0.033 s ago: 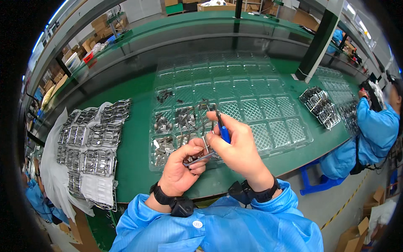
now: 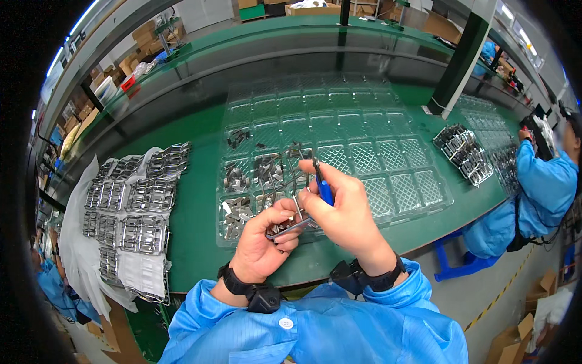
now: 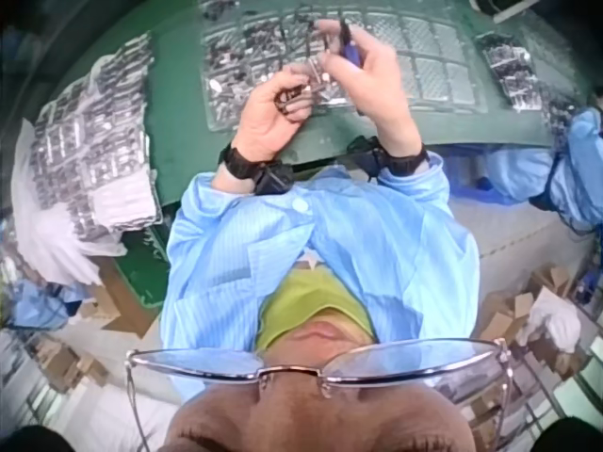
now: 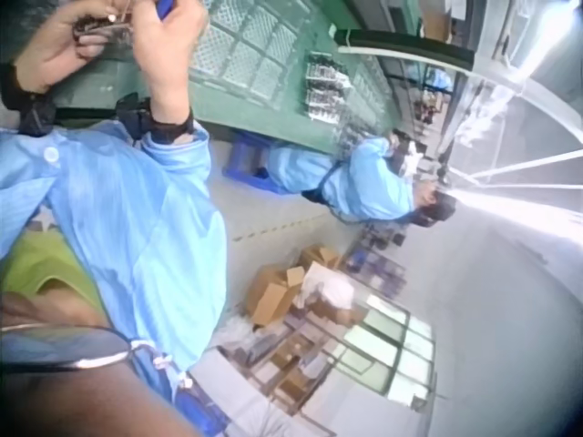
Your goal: Using pliers to remove small metal components from a larger frame/sprue in a manufacturing environment.
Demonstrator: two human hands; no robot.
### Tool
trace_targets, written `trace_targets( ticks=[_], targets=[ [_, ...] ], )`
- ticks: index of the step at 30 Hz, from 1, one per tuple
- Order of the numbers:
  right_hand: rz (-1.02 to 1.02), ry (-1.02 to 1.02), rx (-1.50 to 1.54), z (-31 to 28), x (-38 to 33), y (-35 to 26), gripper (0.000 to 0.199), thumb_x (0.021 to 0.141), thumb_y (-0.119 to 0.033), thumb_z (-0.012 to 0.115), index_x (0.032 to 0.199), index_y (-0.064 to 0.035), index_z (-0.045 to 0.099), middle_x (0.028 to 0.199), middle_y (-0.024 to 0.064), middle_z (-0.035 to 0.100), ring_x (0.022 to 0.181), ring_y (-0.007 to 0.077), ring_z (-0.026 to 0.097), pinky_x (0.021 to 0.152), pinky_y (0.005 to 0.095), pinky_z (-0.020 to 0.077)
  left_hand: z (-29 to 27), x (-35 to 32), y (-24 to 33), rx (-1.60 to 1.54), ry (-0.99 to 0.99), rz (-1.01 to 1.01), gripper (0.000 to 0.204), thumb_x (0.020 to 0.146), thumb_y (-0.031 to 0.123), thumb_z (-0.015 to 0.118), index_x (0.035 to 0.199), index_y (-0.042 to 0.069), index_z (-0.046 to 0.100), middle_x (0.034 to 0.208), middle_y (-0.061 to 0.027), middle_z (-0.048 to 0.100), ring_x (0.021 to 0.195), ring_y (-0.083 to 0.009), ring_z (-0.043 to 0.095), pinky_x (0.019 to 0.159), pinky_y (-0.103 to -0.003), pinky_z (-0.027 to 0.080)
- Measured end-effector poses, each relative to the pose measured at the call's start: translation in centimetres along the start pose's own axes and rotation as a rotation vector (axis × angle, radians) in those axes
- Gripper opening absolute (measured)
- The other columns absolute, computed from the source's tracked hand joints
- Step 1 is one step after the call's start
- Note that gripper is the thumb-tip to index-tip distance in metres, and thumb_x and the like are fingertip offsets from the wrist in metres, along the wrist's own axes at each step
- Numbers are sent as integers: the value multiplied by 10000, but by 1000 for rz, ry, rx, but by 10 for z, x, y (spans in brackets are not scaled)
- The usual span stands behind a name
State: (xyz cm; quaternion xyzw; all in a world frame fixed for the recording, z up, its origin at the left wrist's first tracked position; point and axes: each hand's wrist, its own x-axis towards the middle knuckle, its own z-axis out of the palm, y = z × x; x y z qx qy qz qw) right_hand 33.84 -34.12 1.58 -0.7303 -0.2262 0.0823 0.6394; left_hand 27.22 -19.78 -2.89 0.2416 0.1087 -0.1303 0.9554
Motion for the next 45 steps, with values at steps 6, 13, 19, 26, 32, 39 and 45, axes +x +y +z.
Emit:
trace_targets(
  ticks=[6, 13, 19, 26, 32, 39, 45],
  targets=[
    [-69, 171, 305, -6, 3, 8, 319, 824, -50, 605, 1128, 42, 568, 759, -12, 579, 677, 47, 535, 618, 193, 424, -5, 2, 1, -199, -84, -49, 650, 894, 558, 440, 1045, -67, 541, 853, -103, 498, 629, -123, 397, 486, -221, 308],
    [-170, 343, 463, -33, 5, 23, 336, 830, -46, 583, 1130, 95, 526, 778, 54, 588, 693, 89, 545, 621, 205, 429, -9, 6, 0, -338, 18, -5, 550, 964, 338, 384, 1249, -132, 376, 1187, -236, 487, 1005, -264, 537, 793, -305, 501],
    [-197, 448, 524, -52, 1, 38, 369, 837, -25, 555, 1172, 116, 492, 765, 46, 561, 667, 67, 499, 585, 178, 385, -3, 6, 1, -328, -114, 75, 520, 974, 233, 303, 1316, -156, 259, 1390, -306, 277, 1325, -366, 274, 1110, -422, 261],
    [-241, 488, 549, -57, 1, 48, 379, 842, -27, 552, 1185, 116, 477, 746, 29, 522, 659, 62, 466, 581, 193, 372, 6, 6, 4, -301, -149, 82, 524, 964, 217, 323, 1316, -164, 250, 1395, -314, 263, 1342, -381, 232, 1129, -408, 229],
    [-257, 467, 563, -60, 1, 54, 362, 843, -17, 535, 1179, 109, 482, 748, 33, 515, 655, 68, 444, 602, 210, 368, 7, 9, 4, -20, -73, 101, 398, 949, 52, 346, 1298, -135, 306, 1355, -290, 352, 1303, -341, 335, 1048, -324, 391],
    [-271, 483, 585, -65, 2, 63, 329, 846, -11, 532, 1157, 91, 503, 765, 43, 526, 674, 74, 449, 620, 214, 371, -12, 18, 4, -2, -13, 81, 283, 962, 118, 433, 1174, -63, 478, 941, -83, 554, 670, -70, 462, 526, -155, 374],
    [-298, 542, 562, -67, 1, 67, 305, 843, -7, 549, 1131, 90, 525, 772, 32, 513, 704, 84, 479, 628, 214, 377, 15, 33, 7, 641, 135, 278, 233, 967, 173, 450, 1073, -9, 550, 840, -27, 575, 571, -34, 394, 483, -164, 311]
  ],
)
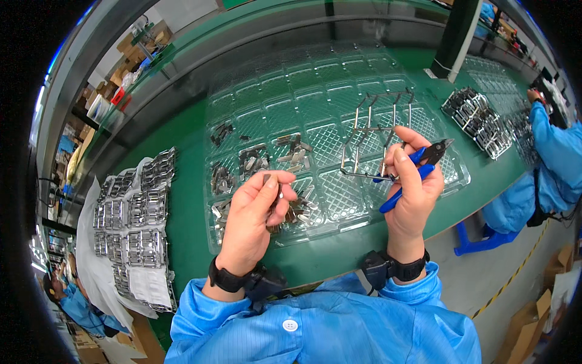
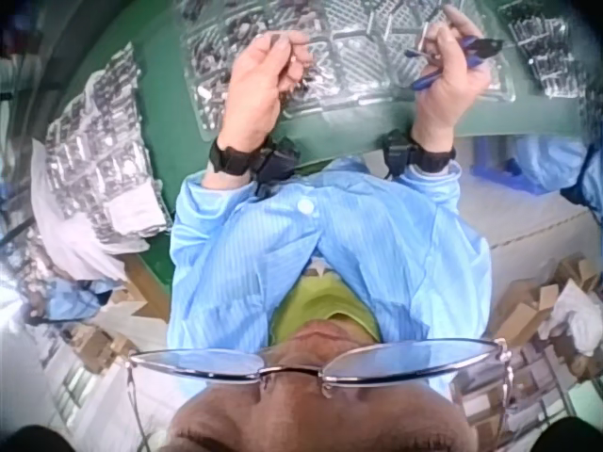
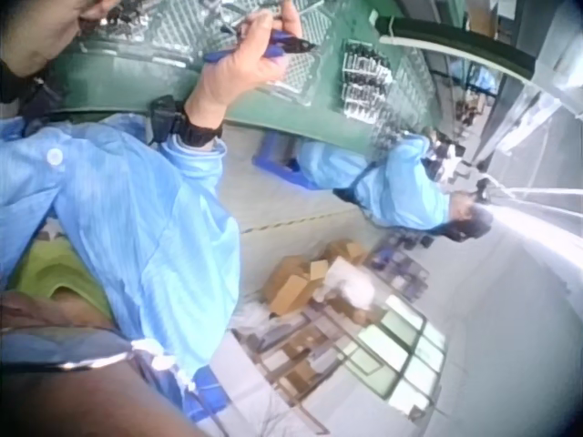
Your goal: Using pliers to remove small metal components from a larger frame/sprue in a manufacturing environment.
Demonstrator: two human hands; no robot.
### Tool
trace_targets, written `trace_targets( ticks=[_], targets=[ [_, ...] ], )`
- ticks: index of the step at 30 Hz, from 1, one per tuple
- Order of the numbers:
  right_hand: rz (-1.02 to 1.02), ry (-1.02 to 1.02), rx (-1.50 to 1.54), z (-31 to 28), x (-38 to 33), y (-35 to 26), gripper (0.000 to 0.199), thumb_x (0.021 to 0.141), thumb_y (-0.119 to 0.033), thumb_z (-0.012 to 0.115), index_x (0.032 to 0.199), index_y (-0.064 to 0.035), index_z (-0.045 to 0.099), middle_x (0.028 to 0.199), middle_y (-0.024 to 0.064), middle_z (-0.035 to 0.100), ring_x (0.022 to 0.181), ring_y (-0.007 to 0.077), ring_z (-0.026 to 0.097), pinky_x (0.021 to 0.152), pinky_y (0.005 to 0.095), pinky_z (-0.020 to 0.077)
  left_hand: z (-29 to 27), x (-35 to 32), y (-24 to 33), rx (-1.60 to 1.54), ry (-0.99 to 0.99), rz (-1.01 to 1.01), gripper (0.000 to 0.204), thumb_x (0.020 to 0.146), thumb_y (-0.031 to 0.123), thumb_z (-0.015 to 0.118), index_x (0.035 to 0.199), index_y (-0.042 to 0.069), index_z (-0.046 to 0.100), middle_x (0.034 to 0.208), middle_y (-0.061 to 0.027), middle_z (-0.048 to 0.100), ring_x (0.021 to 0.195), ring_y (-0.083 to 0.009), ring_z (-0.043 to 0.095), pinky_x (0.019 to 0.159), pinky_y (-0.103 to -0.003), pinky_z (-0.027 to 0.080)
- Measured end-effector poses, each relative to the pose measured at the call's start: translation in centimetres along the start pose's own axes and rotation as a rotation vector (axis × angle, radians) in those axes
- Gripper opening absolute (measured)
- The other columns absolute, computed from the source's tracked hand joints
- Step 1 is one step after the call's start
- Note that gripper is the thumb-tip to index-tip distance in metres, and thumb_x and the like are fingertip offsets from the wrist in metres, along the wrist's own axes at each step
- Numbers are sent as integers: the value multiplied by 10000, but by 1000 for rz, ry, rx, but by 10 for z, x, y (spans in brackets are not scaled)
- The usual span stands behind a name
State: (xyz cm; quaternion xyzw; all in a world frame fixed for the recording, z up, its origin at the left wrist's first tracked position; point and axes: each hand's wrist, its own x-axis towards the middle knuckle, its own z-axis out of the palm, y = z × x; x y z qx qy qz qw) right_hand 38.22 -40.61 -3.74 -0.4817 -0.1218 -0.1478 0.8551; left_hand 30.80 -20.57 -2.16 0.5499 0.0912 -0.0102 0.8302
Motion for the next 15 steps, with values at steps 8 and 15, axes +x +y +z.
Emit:
trace_targets(
  ticks=[8, 15],
  targets=[
    [-52, 24, -58, -2, 1, 1, 279, 850, -7, 551, 1116, 77, 541, 754, 32, 529, 689, 87, 488, 613, 215, 376, 4, 16, -21, 485, -3, 204, 261, 975, 178, 429, 1087, -7, 575, 981, -43, 613, 873, -85, 549, 776, -219, 427],
    [-80, 30, -75, -4, 1, 1, 281, 852, -31, 561, 1112, 73, 543, 755, 32, 533, 692, 91, 498, 604, 220, 380, -1, 8, -19, 610, 91, 238, 285, 987, 237, 411, 899, 27, 582, 833, -2, 572, 770, -75, 501, 749, -216, 401]
  ],
)
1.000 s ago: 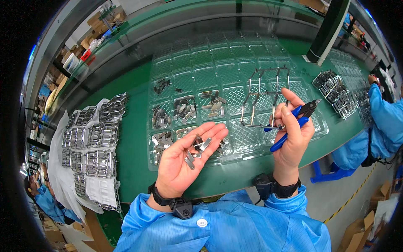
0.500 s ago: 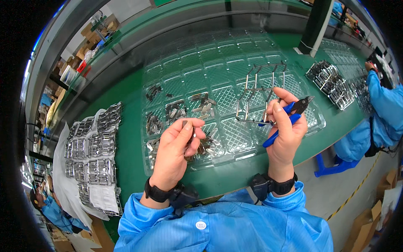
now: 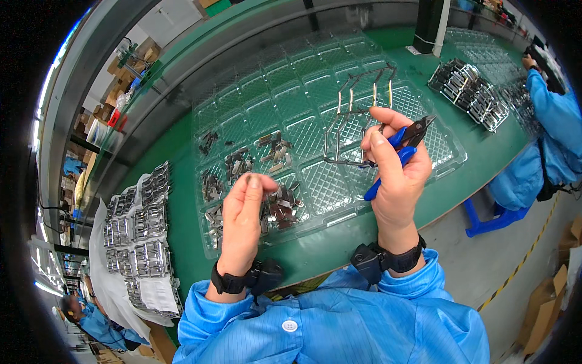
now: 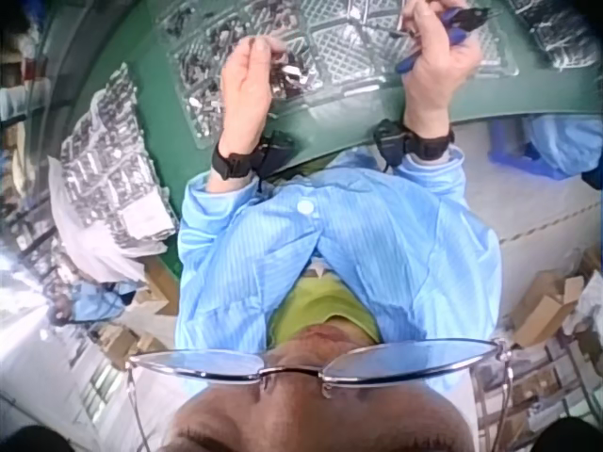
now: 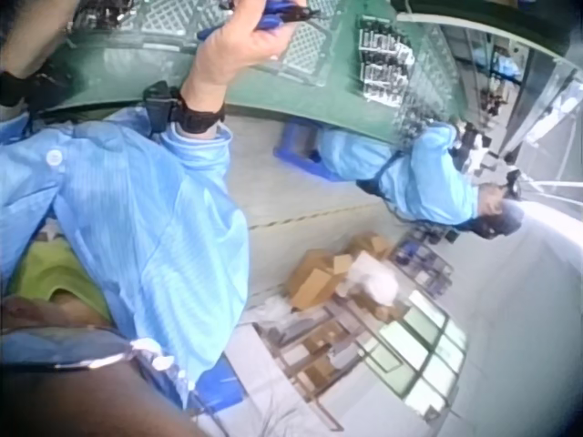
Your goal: Using pliers to remove small metal components from a larger frame/sprue in a manufacturing environment.
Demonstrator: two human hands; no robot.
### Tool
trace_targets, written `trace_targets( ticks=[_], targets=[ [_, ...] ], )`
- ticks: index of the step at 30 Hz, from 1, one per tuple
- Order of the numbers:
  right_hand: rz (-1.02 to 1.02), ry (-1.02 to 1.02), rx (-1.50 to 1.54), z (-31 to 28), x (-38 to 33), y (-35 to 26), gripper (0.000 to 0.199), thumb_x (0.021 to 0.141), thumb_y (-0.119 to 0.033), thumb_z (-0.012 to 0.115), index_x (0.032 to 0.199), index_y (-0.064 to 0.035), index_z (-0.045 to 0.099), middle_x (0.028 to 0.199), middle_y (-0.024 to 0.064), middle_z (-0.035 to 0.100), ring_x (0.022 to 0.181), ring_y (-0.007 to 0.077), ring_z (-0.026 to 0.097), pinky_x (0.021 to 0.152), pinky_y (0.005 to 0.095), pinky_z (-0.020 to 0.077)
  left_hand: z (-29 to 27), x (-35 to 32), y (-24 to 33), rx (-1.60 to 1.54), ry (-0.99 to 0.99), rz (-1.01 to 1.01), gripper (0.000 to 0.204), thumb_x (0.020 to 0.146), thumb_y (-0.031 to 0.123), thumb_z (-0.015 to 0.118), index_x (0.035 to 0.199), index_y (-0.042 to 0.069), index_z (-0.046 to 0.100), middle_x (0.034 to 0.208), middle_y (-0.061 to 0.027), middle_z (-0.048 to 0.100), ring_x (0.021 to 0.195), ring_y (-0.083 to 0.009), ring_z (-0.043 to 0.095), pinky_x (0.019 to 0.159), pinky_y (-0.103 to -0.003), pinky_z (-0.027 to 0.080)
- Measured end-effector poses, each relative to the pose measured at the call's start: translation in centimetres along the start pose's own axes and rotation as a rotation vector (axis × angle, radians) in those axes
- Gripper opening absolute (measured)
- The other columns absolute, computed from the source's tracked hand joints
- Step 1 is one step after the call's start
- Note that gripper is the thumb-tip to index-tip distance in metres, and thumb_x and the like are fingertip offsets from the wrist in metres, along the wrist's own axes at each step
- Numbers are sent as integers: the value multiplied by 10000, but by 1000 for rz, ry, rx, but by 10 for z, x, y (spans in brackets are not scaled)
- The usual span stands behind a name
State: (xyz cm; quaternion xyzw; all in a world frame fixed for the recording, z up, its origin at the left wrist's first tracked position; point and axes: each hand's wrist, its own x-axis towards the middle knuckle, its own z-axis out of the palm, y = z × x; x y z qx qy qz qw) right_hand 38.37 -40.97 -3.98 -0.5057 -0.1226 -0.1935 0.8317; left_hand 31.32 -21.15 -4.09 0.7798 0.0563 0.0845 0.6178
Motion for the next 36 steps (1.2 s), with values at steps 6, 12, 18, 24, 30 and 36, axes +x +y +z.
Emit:
trace_targets(
  ticks=[6, 12, 18, 24, 30, 36],
  targets=[
    [1, 8, -3, 1, 0, -1, 277, 851, -32, 560, 1107, 74, 544, 752, 27, 526, 697, 93, 502, 604, 221, 382, 2, 2, 8, 11, 31, -72, 404, 994, 339, 382, 697, 78, 466, 644, 42, 395, 615, -64, 338, 577, -227, 294],
    [7, 2, -2, 2, -1, -2, 272, 851, -27, 553, 1103, 76, 541, 758, 29, 528, 706, 94, 504, 606, 220, 380, -2, 2, 7, -224, 19, -131, 434, 987, 362, 388, 636, 106, 375, 597, 46, 317, 560, -70, 267, 529, -239, 238],
    [11, -18, -7, 3, 0, -2, 270, 850, -18, 543, 1104, 71, 543, 763, 35, 536, 698, 92, 495, 604, 217, 373, 0, -4, 12, -278, -40, -166, 356, 970, 279, 424, 666, 97, 382, 622, 33, 340, 580, -75, 293, 540, -233, 245],
    [24, -15, -40, 2, -2, -4, 272, 854, -28, 536, 1109, 67, 543, 761, 39, 540, 702, 89, 490, 602, 213, 362, -11, -17, 20, -587, -247, -291, 244, 954, 215, 467, 883, 0, 557, 672, 19, 424, 617, -70, 366, 571, -211, 298],
    [23, -21, -42, 1, -1, -2, 277, 851, -28, 539, 1111, 69, 540, 757, 38, 536, 691, 85, 480, 601, 210, 356, -11, -26, 32, -582, -218, -322, 302, 942, 179, 494, 1150, -30, 562, 743, -8, 524, 607, -72, 421, 556, -193, 333],
    [9, -68, -22, -2, -1, 0, 258, 852, -17, 536, 1097, 65, 546, 774, 43, 549, 689, 79, 481, 617, 207, 368, -14, -29, 42, -577, -201, -297, 241, 910, 84, 529, 1125, -18, 567, 1000, -139, 636, 871, -170, 613, 737, -247, 490]
  ],
)
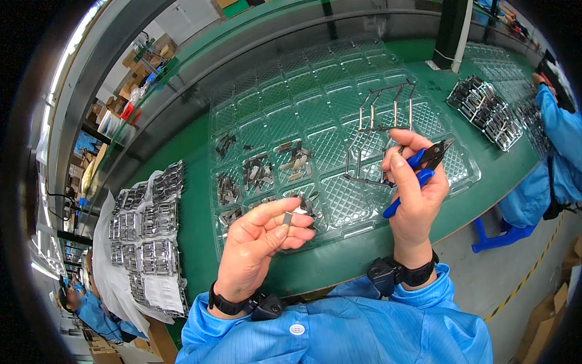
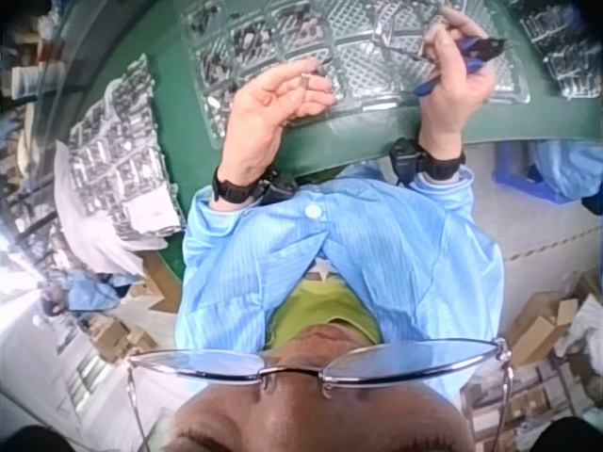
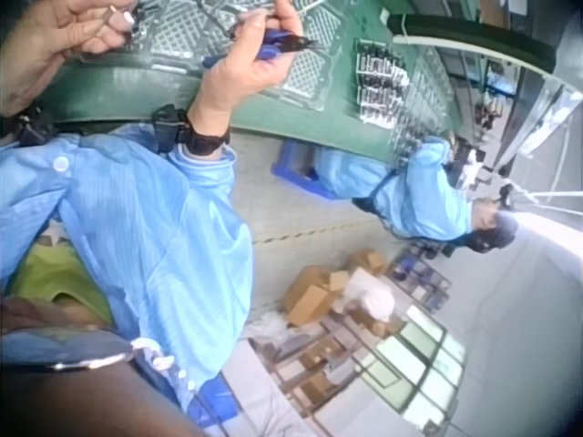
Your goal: Using pliers to remove small metal components from a larger frame/sprue in a manufacturing environment.
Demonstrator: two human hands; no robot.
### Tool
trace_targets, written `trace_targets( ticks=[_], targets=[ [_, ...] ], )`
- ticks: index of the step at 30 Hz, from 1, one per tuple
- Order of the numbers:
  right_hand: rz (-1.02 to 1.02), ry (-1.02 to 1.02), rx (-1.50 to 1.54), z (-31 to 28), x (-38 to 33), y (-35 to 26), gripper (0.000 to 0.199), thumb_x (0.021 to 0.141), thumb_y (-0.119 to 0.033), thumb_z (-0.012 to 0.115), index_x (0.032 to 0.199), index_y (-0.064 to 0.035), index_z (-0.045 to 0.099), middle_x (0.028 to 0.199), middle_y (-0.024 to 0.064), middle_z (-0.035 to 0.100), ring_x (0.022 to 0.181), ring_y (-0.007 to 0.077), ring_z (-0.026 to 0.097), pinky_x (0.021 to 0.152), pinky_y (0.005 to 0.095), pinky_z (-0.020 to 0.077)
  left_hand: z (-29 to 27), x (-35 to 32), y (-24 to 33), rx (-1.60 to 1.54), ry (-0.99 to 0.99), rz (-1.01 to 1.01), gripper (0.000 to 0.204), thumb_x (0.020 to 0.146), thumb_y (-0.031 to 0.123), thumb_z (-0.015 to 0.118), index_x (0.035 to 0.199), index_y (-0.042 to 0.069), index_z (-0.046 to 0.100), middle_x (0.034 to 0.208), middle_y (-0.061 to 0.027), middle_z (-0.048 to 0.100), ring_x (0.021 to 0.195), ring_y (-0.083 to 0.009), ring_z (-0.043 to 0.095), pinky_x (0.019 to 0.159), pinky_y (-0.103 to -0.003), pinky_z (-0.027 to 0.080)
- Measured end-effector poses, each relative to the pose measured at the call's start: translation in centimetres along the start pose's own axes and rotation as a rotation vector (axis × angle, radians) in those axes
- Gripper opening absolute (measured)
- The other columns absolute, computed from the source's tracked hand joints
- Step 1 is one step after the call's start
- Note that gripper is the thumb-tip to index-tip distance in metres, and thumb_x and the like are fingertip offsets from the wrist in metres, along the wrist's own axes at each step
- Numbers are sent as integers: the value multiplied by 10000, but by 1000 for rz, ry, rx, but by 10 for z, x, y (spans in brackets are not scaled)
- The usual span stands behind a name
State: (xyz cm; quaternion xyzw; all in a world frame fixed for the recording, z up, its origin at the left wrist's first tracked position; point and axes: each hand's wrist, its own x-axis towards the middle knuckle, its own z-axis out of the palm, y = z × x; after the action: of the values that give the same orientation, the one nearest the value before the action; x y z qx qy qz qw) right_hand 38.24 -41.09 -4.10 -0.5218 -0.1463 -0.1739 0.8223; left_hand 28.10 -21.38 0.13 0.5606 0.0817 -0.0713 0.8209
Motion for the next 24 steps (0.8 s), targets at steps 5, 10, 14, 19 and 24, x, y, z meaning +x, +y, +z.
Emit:
trace_targets(
  ticks=[5, 10, 14, 19, 24],
  targets=[
    [-94, -230, -311, 20, -12, -15, 176, 840, 23, 554, 1013, 29, 583, 815, 49, 584, 728, 107, 530, 635, 234, 420, 2, -3, 5, 36, 11, 11, 184, 884, 33, 563, 1055, -32, 578, 1052, -170, 622, 925, -223, 646, 742, -278, 528],
    [-193, -544, -481, 44, -17, -33, 115, 745, 21, 656, 850, -8, 620, 751, 90, 584, 628, 176, 545, 553, 274, 425, 11, -6, 3, 178, 1, 259, 129, 873, -7, 572, 995, -48, 584, 1028, -112, 605, 909, -203, 648, 760, -253, 533],
    [-169, -630, -469, 51, -22, -41, 120, 742, -15, 695, 824, -11, 608, 735, 78, 581, 605, 169, 539, 531, 276, 414, 16, -10, 4, 77, 12, 307, 139, 862, -41, 568, 998, -64, 573, 994, -84, 579, 928, -193, 641, 803, -251, 530],
    [-101, -599, -427, 47, -26, -39, 93, 776, -39, 674, 798, -10, 588, 719, 78, 577, 608, 172, 533, 530, 276, 401, 19, -17, 12, -74, 42, 275, 183, 849, -55, 577, 1029, -71, 548, 1005, -144, 608, 909, -209, 648, 772, -276, 550],
    [-80, -561, -390, 52, -31, -42, 89, 794, -50, 658, 797, -3, 582, 718, 82, 575, 616, 179, 532, 540, 278, 401, 9, -19, 7, 11, -14, 282, 182, 849, -35, 591, 1030, -59, 581, 1009, -80, 589, 896, -172, 639, 797, -257, 532]
  ],
)
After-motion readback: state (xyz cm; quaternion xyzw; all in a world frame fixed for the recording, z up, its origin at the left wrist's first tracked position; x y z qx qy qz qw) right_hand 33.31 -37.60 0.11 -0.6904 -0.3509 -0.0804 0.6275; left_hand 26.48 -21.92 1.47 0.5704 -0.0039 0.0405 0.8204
